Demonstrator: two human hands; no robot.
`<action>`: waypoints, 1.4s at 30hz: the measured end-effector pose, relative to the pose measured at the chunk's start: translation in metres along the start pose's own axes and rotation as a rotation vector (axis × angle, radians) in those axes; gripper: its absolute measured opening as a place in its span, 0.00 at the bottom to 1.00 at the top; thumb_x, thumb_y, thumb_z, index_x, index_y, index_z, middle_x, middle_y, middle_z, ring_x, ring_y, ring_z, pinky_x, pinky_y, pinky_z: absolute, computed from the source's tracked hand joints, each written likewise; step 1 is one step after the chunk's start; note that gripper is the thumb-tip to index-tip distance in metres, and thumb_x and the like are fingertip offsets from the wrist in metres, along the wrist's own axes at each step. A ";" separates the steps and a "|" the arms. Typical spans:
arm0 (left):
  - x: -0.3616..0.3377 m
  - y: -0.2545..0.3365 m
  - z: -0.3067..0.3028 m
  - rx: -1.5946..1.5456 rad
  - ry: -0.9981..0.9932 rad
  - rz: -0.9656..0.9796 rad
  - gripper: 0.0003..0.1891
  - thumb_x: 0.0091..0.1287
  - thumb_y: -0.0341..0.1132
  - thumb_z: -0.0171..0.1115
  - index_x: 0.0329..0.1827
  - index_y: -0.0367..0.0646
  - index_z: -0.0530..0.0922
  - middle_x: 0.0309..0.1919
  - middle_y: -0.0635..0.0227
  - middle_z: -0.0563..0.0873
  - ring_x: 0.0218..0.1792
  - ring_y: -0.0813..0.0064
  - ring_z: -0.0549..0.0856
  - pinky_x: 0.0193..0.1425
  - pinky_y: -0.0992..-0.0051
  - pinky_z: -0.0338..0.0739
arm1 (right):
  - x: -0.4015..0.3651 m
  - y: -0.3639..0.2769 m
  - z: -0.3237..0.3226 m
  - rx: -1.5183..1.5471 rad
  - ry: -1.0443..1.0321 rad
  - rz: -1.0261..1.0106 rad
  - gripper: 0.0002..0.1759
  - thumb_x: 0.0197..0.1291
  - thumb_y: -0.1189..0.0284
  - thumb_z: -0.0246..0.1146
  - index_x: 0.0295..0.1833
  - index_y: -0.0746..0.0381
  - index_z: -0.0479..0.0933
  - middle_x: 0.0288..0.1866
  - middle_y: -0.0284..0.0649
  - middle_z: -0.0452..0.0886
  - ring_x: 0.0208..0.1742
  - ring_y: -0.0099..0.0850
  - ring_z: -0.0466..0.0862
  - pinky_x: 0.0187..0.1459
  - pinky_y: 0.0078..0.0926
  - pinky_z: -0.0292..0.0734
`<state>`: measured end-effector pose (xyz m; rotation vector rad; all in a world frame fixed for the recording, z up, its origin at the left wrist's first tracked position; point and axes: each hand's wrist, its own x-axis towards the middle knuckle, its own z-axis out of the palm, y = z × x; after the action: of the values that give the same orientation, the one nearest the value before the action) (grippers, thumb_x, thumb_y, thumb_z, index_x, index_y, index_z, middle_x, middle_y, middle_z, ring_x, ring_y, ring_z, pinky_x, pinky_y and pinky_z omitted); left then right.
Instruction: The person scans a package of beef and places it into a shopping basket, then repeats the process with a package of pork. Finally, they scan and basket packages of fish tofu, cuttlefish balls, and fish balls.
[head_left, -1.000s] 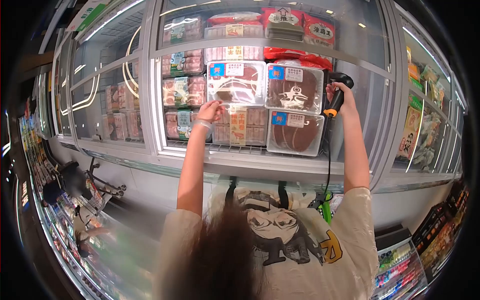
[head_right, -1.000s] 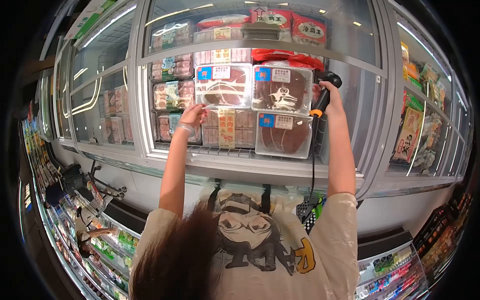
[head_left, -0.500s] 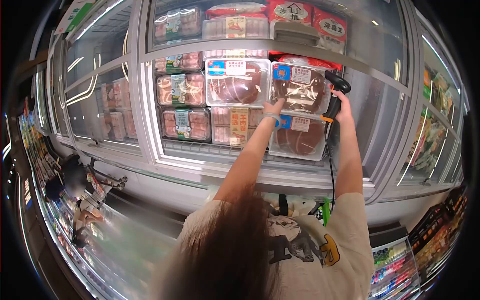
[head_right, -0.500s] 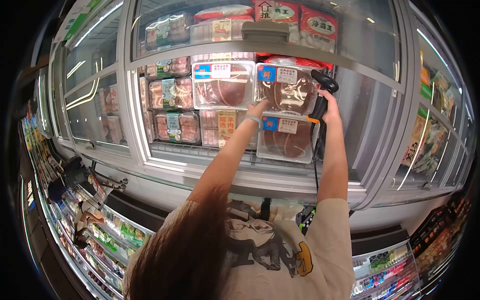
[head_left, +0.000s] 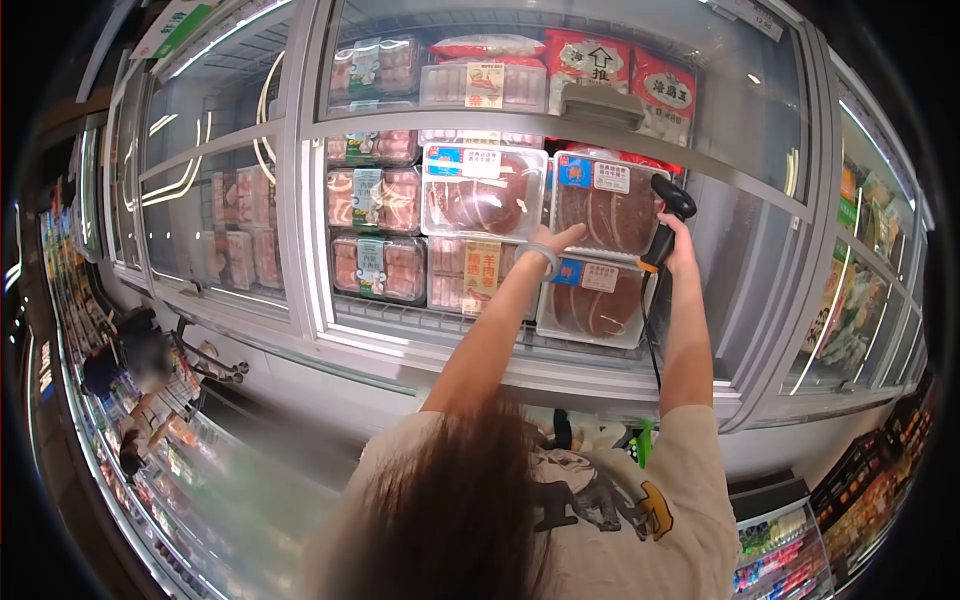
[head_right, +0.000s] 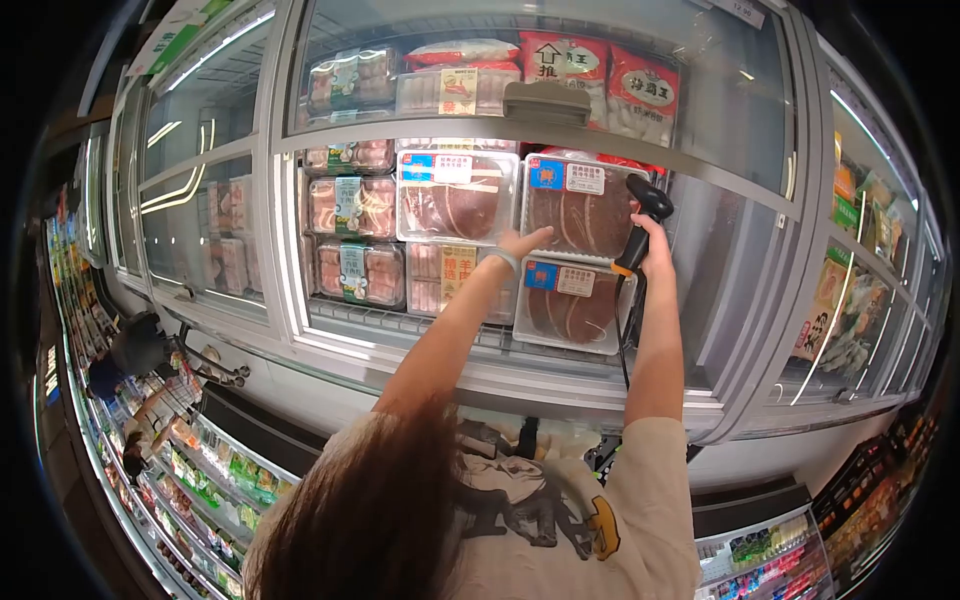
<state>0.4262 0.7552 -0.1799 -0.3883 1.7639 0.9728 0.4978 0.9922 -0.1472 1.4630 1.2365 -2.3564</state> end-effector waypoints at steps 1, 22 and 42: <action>-0.017 0.008 0.004 -0.017 0.016 -0.010 0.53 0.40 0.60 0.62 0.56 0.20 0.53 0.50 0.37 0.68 0.52 0.54 0.71 0.55 0.68 0.64 | -0.001 -0.003 0.001 -0.017 0.012 0.015 0.18 0.42 0.70 0.60 0.44 0.57 0.74 0.36 0.26 0.71 0.37 0.20 0.68 0.39 0.15 0.60; -0.059 0.052 -0.015 -0.006 0.363 0.572 0.34 0.48 0.29 0.61 0.57 0.38 0.53 0.43 0.52 0.74 0.43 0.58 0.76 0.47 0.66 0.69 | -0.024 0.013 0.007 0.163 0.006 -0.123 0.20 0.46 0.71 0.55 0.49 0.61 0.71 0.40 0.35 0.74 0.38 0.28 0.74 0.40 0.24 0.69; -0.029 -0.059 -0.236 -0.344 0.167 0.446 0.34 0.44 0.13 0.50 0.59 0.41 0.60 0.47 0.67 0.74 0.46 0.76 0.74 0.48 0.80 0.67 | -0.020 0.063 0.185 -0.109 -0.454 0.035 0.21 0.38 0.71 0.62 0.43 0.62 0.71 0.34 0.32 0.71 0.35 0.22 0.69 0.38 0.19 0.62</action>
<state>0.3278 0.5335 -0.1478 -0.3014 1.8758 1.6135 0.4080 0.8182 -0.1303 0.8407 1.1773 -2.3685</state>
